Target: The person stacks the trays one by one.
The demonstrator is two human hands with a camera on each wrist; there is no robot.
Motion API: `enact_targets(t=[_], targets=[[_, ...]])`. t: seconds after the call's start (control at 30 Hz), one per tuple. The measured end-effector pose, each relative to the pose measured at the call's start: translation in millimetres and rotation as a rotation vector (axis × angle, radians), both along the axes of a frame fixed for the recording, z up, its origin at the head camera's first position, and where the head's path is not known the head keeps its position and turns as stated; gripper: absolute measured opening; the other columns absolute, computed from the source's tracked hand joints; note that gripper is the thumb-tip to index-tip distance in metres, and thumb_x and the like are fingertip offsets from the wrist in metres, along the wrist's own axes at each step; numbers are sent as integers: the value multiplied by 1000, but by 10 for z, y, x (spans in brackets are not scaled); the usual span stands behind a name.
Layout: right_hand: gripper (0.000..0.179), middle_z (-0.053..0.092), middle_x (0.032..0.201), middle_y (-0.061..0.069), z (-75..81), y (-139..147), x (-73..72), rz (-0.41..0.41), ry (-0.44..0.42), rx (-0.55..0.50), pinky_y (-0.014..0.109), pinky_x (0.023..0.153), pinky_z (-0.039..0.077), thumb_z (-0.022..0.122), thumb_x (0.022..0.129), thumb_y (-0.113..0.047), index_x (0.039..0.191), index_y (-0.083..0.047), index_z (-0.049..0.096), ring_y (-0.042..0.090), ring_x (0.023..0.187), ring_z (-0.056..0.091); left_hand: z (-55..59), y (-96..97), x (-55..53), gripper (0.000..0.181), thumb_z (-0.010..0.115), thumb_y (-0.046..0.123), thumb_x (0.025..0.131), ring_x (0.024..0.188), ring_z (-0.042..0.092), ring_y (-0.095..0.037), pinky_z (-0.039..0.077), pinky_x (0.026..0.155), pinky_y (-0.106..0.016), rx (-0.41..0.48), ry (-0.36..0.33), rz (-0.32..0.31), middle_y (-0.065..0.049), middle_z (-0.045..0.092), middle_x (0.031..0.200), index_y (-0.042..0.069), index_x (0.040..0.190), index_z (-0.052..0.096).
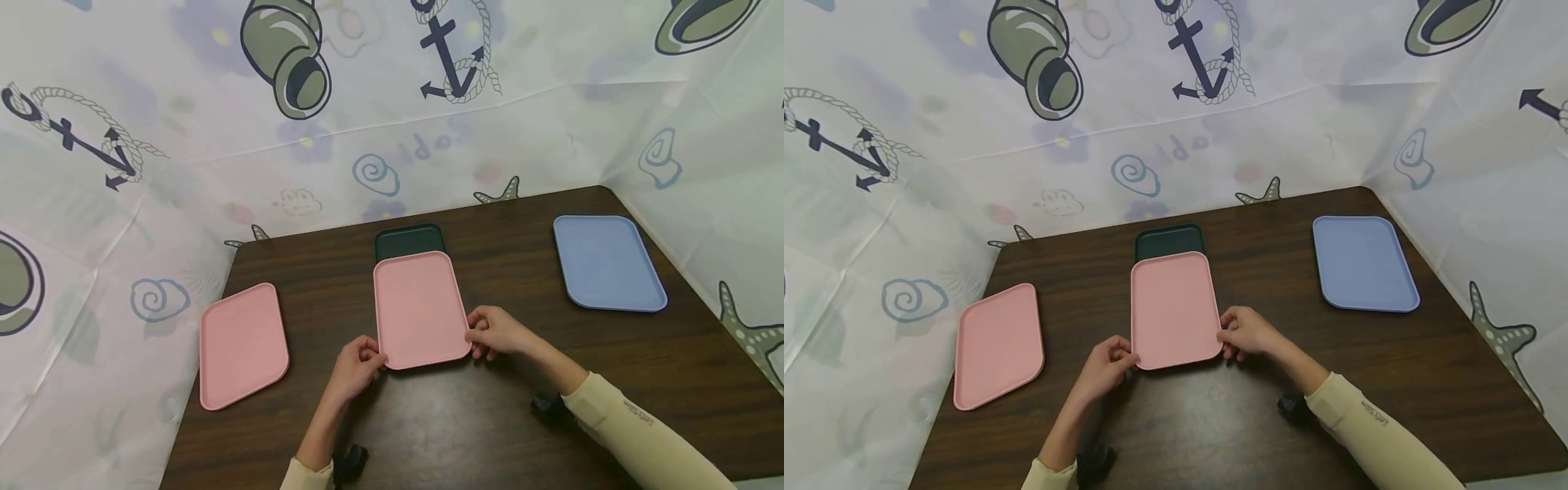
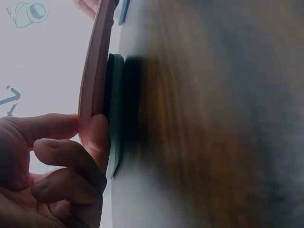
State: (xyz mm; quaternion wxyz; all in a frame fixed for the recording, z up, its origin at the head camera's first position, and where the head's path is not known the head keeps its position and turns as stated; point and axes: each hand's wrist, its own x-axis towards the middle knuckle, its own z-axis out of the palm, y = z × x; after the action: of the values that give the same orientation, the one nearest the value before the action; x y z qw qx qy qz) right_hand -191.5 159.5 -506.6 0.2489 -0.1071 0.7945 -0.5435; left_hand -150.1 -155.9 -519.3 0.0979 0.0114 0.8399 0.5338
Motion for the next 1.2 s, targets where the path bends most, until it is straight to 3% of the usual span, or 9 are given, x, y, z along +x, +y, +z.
enact_targets(t=[0.23,0.43,0.57,0.77,1.2], targets=[[28,68,76,19,-7,-9,-55,-26,-16,-27,34,49,53,59,94,-3,115,10,47,26,64,69,38,31,-83,11,73,9,84,54,51,-14,40,50,-28,-140,76,70,-6,65,67,2,91,68],[28,68,77,21,-4,-11,-122,-38,-4,-37,34,50,54,60,94,-2,115,11,47,26,63,68,35,71,-149,12,74,14,83,65,57,-14,44,62,-33,-239,122,119,4,65,68,6,92,72],[27,68,76,19,-5,-10,-181,-48,11,-28,34,51,55,59,94,-2,115,10,48,24,63,68,31,115,-205,13,73,15,83,64,55,-14,42,64,-34,-286,158,153,4,67,71,8,93,74],[30,66,76,19,-32,-27,-278,-69,32,-44,34,51,55,58,95,-3,119,11,47,23,62,67,53,165,-265,15,71,15,84,53,45,-12,37,56,-32,-319,181,181,3,68,74,7,97,76],[32,66,79,20,-5,-99,-445,-162,64,-12,34,53,55,58,94,-1,122,12,50,24,63,66,-4,195,-465,23,67,17,86,48,42,-14,36,52,-32,-374,289,226,0,69,75,8,105,77]])
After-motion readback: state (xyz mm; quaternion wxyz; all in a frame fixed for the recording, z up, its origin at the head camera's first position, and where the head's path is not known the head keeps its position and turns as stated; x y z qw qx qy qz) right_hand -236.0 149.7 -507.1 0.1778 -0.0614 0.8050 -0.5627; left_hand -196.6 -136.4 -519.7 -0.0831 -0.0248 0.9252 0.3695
